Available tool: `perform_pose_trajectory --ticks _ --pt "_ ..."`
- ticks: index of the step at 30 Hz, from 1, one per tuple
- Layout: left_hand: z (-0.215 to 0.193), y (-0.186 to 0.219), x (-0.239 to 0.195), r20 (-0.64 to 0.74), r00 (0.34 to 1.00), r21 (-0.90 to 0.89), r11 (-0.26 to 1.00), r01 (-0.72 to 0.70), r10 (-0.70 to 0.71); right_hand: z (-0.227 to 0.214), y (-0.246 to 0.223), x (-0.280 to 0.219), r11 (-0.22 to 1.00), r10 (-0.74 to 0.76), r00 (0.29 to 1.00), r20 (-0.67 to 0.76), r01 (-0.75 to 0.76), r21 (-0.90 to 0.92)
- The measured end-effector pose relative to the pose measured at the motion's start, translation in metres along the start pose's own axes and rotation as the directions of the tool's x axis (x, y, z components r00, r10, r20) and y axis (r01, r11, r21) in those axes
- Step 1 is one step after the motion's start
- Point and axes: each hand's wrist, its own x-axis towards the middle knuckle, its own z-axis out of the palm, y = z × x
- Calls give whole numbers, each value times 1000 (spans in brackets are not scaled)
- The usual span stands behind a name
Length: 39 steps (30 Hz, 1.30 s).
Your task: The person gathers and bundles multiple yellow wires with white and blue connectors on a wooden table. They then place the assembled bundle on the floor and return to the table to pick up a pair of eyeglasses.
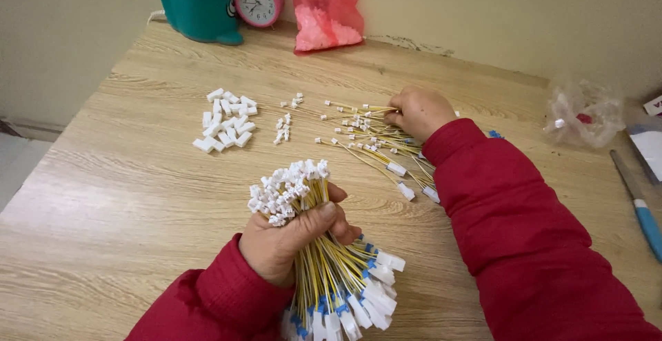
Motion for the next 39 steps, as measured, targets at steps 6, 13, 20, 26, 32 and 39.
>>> perform_pose_trajectory --ticks 6,13,20,26,32,39 --pt "0 1 -1 25 1000 -18 1000 2 -1 -7 -3 7 995 10 998 -70 -3 98" --pt "-1 1 0 7 999 -67 997 42 -42 -3 -18 27 999 -17 998 62 20 -44" --pt "-1 4 -2 33 997 -58 996 69 -68 -8 -27 25 999 28 997 78 -30 21" --pt "-4 -1 0 66 997 -96 995 38 -32 -67 -33 3 950 240 971 -8 -234 206" --pt "-1 1 -1 18 999 -28 999 37 -36 -97 -17 -21 945 200 973 -117 -160 286" --pt "-2 -2 0 62 998 -80 997 6 -1 -62 -13 -27 930 150 986 77 -167 327"
